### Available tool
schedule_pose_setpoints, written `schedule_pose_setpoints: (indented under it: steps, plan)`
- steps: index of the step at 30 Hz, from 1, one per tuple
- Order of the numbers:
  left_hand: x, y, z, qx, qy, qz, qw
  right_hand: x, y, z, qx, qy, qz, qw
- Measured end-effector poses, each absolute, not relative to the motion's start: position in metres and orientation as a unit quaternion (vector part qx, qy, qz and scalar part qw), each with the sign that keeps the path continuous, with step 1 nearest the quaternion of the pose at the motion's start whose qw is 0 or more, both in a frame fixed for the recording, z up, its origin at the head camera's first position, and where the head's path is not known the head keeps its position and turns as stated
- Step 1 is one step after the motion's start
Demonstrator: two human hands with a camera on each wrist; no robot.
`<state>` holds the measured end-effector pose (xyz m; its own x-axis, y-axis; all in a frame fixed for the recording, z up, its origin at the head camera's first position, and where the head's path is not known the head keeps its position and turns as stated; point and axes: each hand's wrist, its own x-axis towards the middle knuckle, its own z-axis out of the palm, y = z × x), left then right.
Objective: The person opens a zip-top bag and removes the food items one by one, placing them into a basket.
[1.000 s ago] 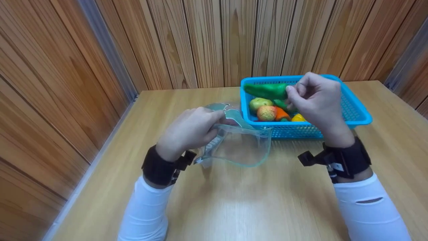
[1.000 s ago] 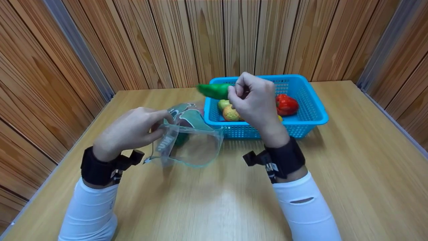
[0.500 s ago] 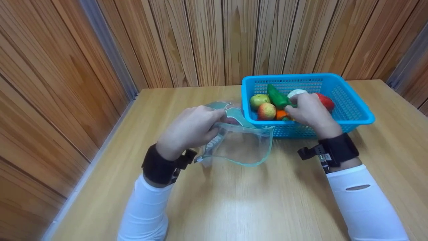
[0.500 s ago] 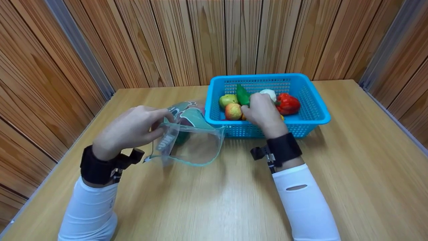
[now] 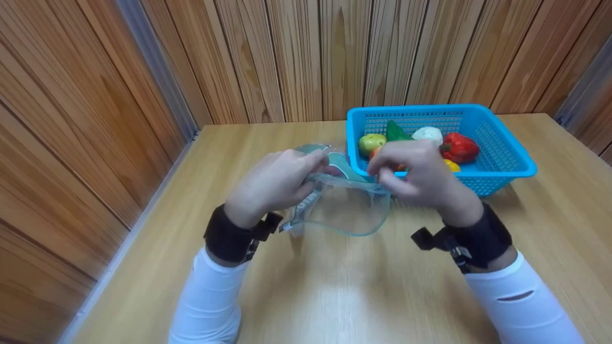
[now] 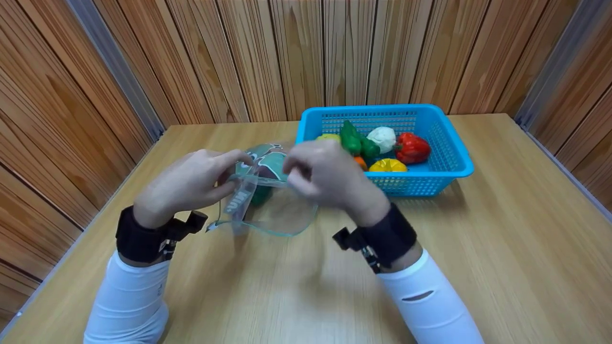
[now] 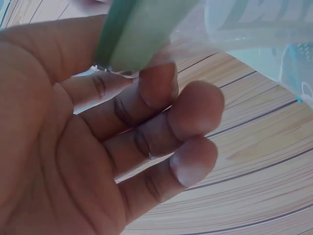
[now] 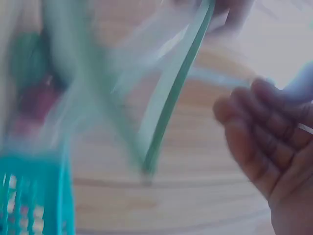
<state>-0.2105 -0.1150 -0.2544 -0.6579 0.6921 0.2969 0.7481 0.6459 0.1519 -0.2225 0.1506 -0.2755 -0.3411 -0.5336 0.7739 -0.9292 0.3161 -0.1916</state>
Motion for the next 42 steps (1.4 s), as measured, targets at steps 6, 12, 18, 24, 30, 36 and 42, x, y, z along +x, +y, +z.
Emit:
schedule_pose_setpoints:
  steps: [6, 12, 18, 24, 30, 36, 42]
  plan:
    - [-0.208, -0.114, -0.253, -0.404, -0.899, -0.112, 0.126, -0.207, 0.121, -0.284, 0.542, -0.772, 0.282, 0.177]
    - [-0.205, -0.112, -0.251, -0.421, -0.886, -0.114, 0.155, -0.209, 0.092, -0.310, 0.480, -0.854, 0.190, 0.068]
    - [-0.200, -0.106, -0.250, -0.448, -0.871, -0.123, 0.160, -0.217, 0.077, -0.343, 0.484, -0.863, 0.144, 0.009]
    - [-0.190, -0.102, -0.250, -0.461, -0.862, -0.111, 0.179, -0.218, 0.066, -0.365, 0.438, -0.899, 0.018, 0.011]
    - [-0.186, -0.103, -0.251, -0.471, -0.854, -0.106, 0.193, -0.222, 0.064, -0.378, 0.436, -0.899, -0.030, 0.024]
    - [-0.187, -0.104, -0.249, -0.458, -0.864, -0.111, 0.177, -0.225, 0.069, -0.374, 0.420, -0.906, 0.021, 0.040]
    - [-0.192, -0.107, -0.249, -0.452, -0.866, -0.119, 0.179, -0.225, 0.079, -0.355, 0.424, -0.887, 0.086, 0.161]
